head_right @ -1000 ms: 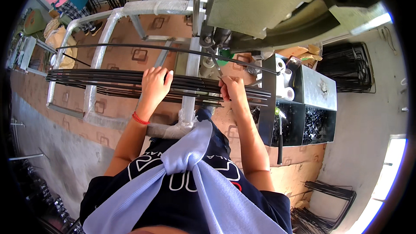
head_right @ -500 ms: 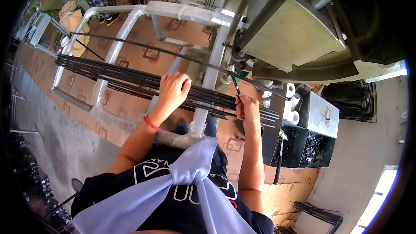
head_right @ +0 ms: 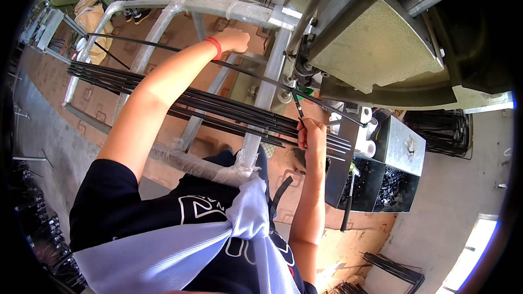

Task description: The person assembles a metal frame structure by inserting long black rods into a jig and securing them with small black plastic clips. They repeatedly pick up rods, align them within the frame, and use a hammer to tap the clips into place, ensuring the rods are held securely.

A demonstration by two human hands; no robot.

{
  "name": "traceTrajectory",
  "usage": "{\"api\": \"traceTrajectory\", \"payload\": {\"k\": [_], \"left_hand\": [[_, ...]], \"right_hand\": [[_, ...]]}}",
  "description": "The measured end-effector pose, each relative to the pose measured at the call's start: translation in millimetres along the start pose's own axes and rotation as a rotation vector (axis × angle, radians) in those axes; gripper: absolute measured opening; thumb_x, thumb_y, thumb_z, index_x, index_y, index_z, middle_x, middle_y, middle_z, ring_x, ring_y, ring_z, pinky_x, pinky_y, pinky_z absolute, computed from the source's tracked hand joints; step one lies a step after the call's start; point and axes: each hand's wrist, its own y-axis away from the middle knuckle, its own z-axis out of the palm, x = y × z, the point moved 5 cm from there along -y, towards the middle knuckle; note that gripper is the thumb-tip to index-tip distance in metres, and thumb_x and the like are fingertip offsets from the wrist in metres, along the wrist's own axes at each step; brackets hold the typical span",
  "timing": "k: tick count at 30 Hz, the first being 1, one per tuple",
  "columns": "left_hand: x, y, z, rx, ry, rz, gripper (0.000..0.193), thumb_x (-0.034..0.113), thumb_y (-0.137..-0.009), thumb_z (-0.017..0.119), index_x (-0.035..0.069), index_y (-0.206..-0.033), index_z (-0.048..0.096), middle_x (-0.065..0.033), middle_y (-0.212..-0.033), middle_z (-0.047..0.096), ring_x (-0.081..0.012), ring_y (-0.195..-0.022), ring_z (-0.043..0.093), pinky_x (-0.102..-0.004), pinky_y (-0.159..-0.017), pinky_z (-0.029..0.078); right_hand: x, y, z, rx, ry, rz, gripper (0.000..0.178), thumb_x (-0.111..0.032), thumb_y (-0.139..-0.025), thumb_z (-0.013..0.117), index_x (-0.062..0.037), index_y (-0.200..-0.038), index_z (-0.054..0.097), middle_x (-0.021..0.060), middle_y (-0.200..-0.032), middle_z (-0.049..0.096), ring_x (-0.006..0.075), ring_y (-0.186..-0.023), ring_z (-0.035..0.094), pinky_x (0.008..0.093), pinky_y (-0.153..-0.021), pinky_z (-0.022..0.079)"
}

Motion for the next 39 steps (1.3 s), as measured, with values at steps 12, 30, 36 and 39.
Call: {"api": "traceTrajectory", "payload": {"k": [12,30,36,39], "left_hand": [[11.7,-13.1,33.1,-0.418,0.136,-0.160,0.045,0.029,-0.076,0.049,0.001,-0.110,0.058,-0.0168,-0.108,0.060,-0.0314,-0.094,0.056,-0.0429,-0.078,0.045],[-26.9,-122.1,85.9,-0.207,-1.334,0.131,0.068,0.025,-0.084,0.048,0.012,-0.142,0.016,-0.0220,-0.111,0.056,-0.0318,-0.096,0.059,-0.0479,-0.061,0.048],[-22.1,-148.6,95.7,-0.077,-1.520,0.259,0.081,0.021,-0.078,0.054,0.003,-0.142,0.007,-0.0140,-0.074,0.061,-0.0255,-0.056,0.059,-0.0367,-0.039,0.041],[-55.7,-155.1,102.6,0.022,-1.453,0.295,0.082,0.021,-0.077,0.056,0.002,-0.142,0.008,-0.0066,-0.058,0.058,-0.0228,-0.043,0.052,-0.0351,-0.037,0.038]], "right_hand": [[-4.8,-2.2,1.8,-0.037,0.027,-0.146,0.028,-0.017,-0.077,0.049,-0.0005,-0.055,0.048,0.0044,-0.036,0.036,0.0118,-0.027,0.027,0.0270,-0.031,0.018],[-3.8,2.3,1.0,0.059,0.049,-0.178,0.025,-0.014,-0.077,0.048,-0.0002,-0.056,0.048,0.0012,-0.037,0.033,0.0102,-0.029,0.026,0.0271,-0.030,0.018],[-1.7,4.1,-5.9,0.102,0.007,-0.149,0.026,-0.015,-0.078,0.047,-0.0010,-0.056,0.049,-0.0010,-0.037,0.033,0.0077,-0.028,0.024,0.0240,-0.030,0.018],[-0.4,0.1,-2.4,0.070,0.020,-0.163,0.027,-0.017,-0.078,0.048,-0.0011,-0.056,0.049,-0.0015,-0.037,0.033,0.0073,-0.028,0.024,0.0230,-0.030,0.017]]}}
